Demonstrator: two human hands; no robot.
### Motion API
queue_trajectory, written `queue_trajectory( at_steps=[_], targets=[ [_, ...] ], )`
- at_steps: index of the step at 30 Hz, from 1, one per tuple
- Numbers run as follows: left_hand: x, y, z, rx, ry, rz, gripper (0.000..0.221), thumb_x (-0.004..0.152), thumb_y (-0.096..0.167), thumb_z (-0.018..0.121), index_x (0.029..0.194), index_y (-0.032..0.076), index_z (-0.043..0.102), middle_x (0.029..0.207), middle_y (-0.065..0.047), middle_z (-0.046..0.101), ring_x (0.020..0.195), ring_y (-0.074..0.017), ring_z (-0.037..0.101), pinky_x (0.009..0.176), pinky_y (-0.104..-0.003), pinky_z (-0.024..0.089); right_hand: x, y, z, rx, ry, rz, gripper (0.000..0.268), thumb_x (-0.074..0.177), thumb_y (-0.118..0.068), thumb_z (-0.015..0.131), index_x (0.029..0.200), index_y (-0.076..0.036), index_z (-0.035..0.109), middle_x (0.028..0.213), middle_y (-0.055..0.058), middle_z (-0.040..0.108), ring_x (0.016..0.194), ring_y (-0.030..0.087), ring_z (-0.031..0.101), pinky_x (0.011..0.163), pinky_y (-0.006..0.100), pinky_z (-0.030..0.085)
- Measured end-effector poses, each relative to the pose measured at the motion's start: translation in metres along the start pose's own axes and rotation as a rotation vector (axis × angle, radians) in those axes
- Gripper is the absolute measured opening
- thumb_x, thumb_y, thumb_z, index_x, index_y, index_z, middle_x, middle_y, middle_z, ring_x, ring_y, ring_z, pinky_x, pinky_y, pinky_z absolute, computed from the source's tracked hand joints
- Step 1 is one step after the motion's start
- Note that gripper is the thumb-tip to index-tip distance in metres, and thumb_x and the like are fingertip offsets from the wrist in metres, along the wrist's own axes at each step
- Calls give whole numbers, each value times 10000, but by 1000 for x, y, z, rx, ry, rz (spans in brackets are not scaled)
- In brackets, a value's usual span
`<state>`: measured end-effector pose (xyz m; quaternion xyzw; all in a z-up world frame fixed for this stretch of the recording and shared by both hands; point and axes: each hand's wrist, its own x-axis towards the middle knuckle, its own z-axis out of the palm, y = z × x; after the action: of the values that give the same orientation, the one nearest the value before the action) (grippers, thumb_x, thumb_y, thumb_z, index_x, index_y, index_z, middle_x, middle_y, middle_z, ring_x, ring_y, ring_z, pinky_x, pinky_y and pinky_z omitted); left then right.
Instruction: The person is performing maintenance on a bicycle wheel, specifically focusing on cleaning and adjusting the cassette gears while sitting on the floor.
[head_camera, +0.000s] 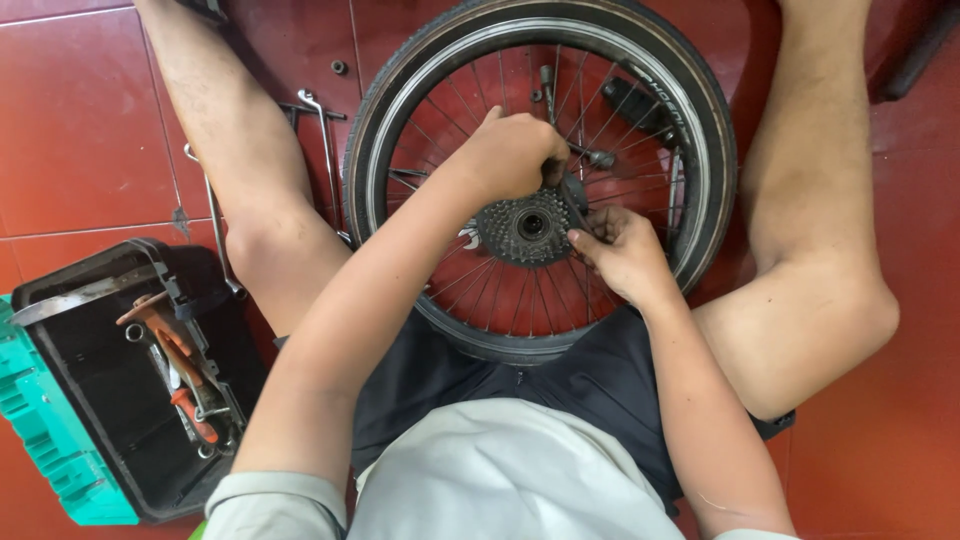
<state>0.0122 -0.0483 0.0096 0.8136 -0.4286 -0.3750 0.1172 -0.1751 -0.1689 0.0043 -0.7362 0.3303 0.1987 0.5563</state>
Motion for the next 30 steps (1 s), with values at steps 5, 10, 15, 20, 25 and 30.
queue_trajectory(
  at_steps=[5, 10, 15, 20, 25, 30],
  targets=[
    [-28, 3, 7, -87, 206, 12, 159, 859, 95, 648, 898, 212, 748, 987, -45, 668, 1036, -346, 658, 1011, -649, 370, 3, -9, -12, -198, -3, -92, 388, 901, -194, 765, 1170, 72, 680, 970, 234, 697, 898, 340, 708, 682, 473, 587],
    [-84, 20, 30, -118, 570, 79, 166, 878, 180, 706, 1030, 146, 649, 1010, -95, 536, 961, -371, 610, 851, -529, 445, -9, -43, -21, -342, 0, -302, 456, 891, -125, 715, 1331, -52, 621, 1062, 216, 680, 937, 402, 707, 713, 515, 597],
    [-104, 19, 67, 154, 644, 129, 615, 755, 403, 844, 1287, 174, 636, 1249, -111, 570, 1222, -338, 563, 1029, -520, 408, -4, -55, -28, -510, -49, -560, 459, 919, -70, 676, 1373, -37, 619, 952, 227, 673, 805, 377, 694, 622, 497, 577],
    [-101, 15, 76, 180, 610, 84, 802, 739, 387, 863, 1424, 136, 529, 1308, -101, 577, 1195, -292, 610, 1053, -482, 404, 0, -46, -24, -516, -27, -606, 529, 906, -35, 693, 1423, -85, 586, 935, 224, 692, 820, 407, 712, 592, 498, 605],
    [-102, 20, 80, 138, 603, 57, 803, 750, 342, 870, 1434, 97, 527, 1314, -112, 582, 1150, -283, 628, 1047, -459, 425, 6, -29, -23, -450, -14, -562, 490, 909, -5, 707, 1388, -57, 618, 955, 216, 706, 833, 378, 728, 613, 456, 620],
    [-101, 24, 89, 70, 669, -30, 858, 740, 320, 886, 1472, 106, 493, 1316, -89, 581, 1169, -272, 631, 1055, -470, 433, 9, -17, -22, -340, -21, -430, 475, 907, -20, 715, 1369, -82, 625, 952, 179, 699, 855, 335, 722, 641, 447, 614]
  ],
)
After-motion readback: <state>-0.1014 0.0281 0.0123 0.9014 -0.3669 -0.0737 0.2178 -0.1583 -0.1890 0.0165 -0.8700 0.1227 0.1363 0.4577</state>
